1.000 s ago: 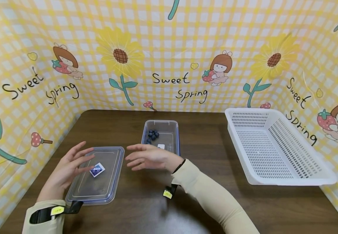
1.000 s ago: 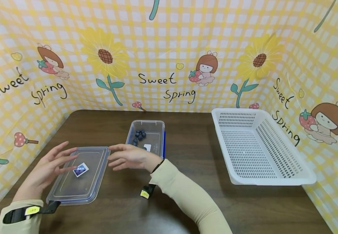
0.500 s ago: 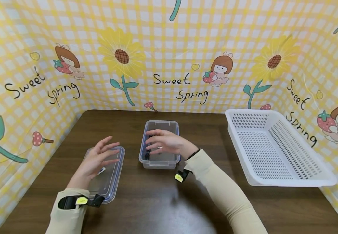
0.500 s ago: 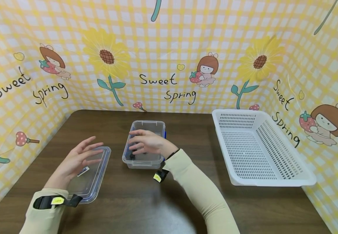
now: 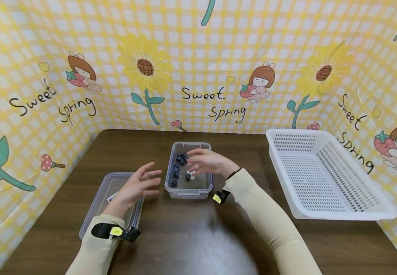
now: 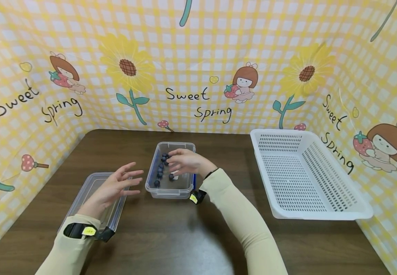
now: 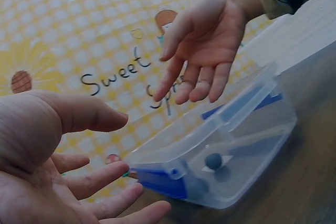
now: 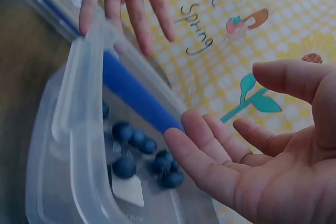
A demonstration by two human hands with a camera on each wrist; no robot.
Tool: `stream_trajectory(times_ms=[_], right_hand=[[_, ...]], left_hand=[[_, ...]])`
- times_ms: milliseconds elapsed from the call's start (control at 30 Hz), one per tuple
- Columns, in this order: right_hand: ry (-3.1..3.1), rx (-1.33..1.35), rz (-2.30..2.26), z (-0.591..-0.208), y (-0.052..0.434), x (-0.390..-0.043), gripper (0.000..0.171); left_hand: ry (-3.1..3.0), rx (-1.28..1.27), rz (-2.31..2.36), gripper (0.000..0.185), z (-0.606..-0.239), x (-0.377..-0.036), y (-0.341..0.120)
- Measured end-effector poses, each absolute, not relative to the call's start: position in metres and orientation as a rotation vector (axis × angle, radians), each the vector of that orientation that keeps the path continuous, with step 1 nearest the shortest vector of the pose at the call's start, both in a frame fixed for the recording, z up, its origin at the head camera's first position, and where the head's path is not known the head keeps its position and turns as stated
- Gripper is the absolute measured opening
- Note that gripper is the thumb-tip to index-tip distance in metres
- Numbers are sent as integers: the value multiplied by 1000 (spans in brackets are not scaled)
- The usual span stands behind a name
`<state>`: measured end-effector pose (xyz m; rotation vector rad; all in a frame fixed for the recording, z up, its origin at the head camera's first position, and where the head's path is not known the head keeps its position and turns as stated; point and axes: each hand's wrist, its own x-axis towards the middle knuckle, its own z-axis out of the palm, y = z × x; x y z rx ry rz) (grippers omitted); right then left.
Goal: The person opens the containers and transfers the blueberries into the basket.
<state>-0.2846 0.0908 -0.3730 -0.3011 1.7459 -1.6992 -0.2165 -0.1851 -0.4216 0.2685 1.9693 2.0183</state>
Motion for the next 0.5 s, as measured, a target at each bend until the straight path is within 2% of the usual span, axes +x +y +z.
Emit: stream_trajectory(times_ms=[500], right_hand=[[1940,-283,-1455,-377,88,-294,54]], left_hand=[[1881,161,2088,84,-437,-221,-159]])
